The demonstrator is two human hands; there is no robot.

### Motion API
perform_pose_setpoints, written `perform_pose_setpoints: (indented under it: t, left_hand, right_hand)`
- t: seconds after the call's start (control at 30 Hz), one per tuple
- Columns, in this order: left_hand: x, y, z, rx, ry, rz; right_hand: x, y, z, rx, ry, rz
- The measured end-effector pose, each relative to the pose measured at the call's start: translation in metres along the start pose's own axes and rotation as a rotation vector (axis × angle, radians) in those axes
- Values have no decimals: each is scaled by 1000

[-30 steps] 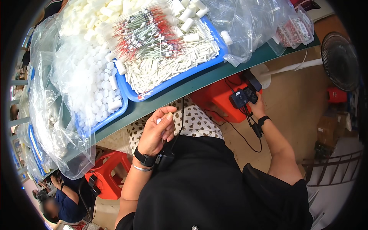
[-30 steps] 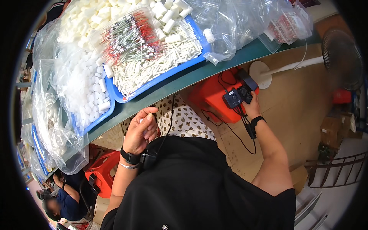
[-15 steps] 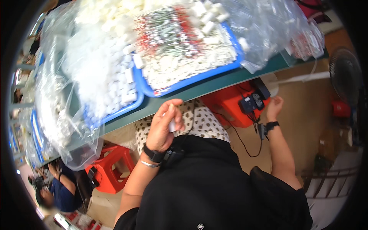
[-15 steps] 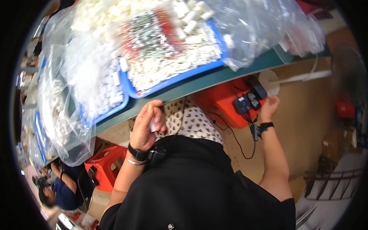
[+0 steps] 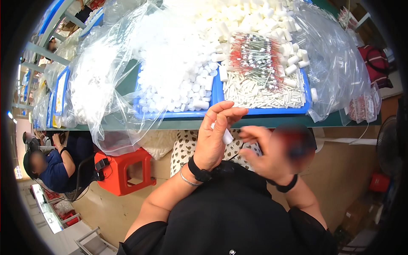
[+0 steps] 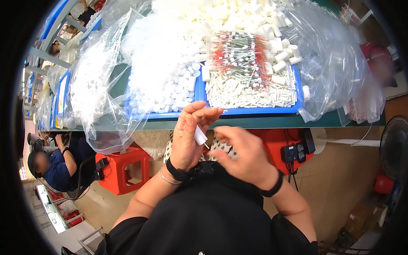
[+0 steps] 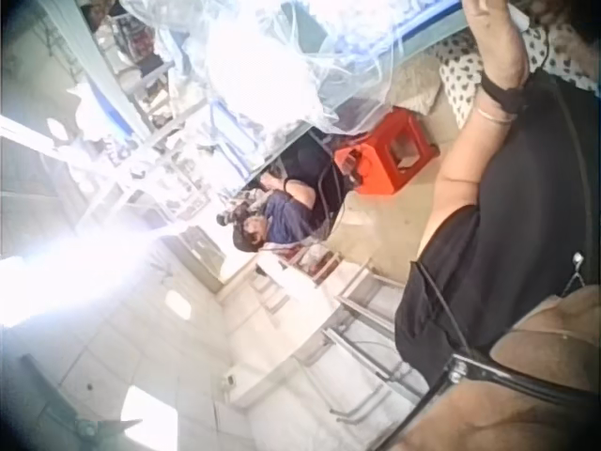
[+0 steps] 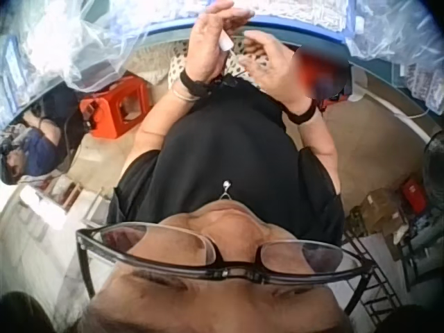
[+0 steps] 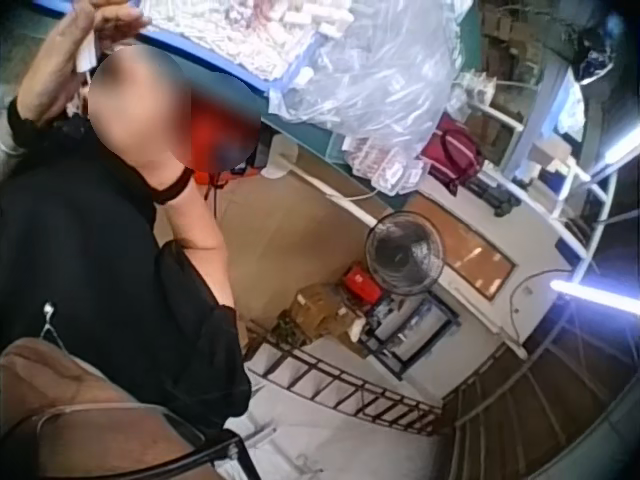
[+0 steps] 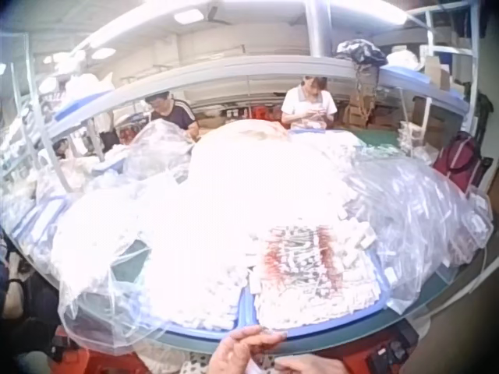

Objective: The person assembles small white cylindrical components by inserting thin metal pins into them. They pick up a white cylinder and a pin from blue trays on the table, insert the pin into the cylinder, and place the assembled unit into a clear plastic bag. The process is repeated continuously throughout the clip.

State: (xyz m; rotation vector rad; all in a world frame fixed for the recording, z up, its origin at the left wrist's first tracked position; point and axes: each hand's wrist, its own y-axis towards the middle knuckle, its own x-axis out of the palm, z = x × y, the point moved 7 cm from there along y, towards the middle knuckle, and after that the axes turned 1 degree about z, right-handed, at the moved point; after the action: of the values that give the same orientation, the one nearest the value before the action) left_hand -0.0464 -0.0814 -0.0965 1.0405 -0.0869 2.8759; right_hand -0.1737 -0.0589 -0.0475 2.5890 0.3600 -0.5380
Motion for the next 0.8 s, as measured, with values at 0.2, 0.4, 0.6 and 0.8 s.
perform_pose_setpoints:
  t: [0.2, 0.4, 0.6, 0.8]
  left_hand:
    - [-14, -6, 24, 42, 32, 53]
    - [-26, -14, 26, 2, 167, 32]
    - [-49, -15, 29, -66, 199, 198]
    - [-73, -14, 35, -91, -23, 271]
  right_hand:
    - [43, 23, -4, 64, 183, -79]
    - [40, 40, -2, 74, 120, -89]
    - [45, 45, 6, 109, 190, -90]
    - [-17, 68, 19, 169, -146, 71]
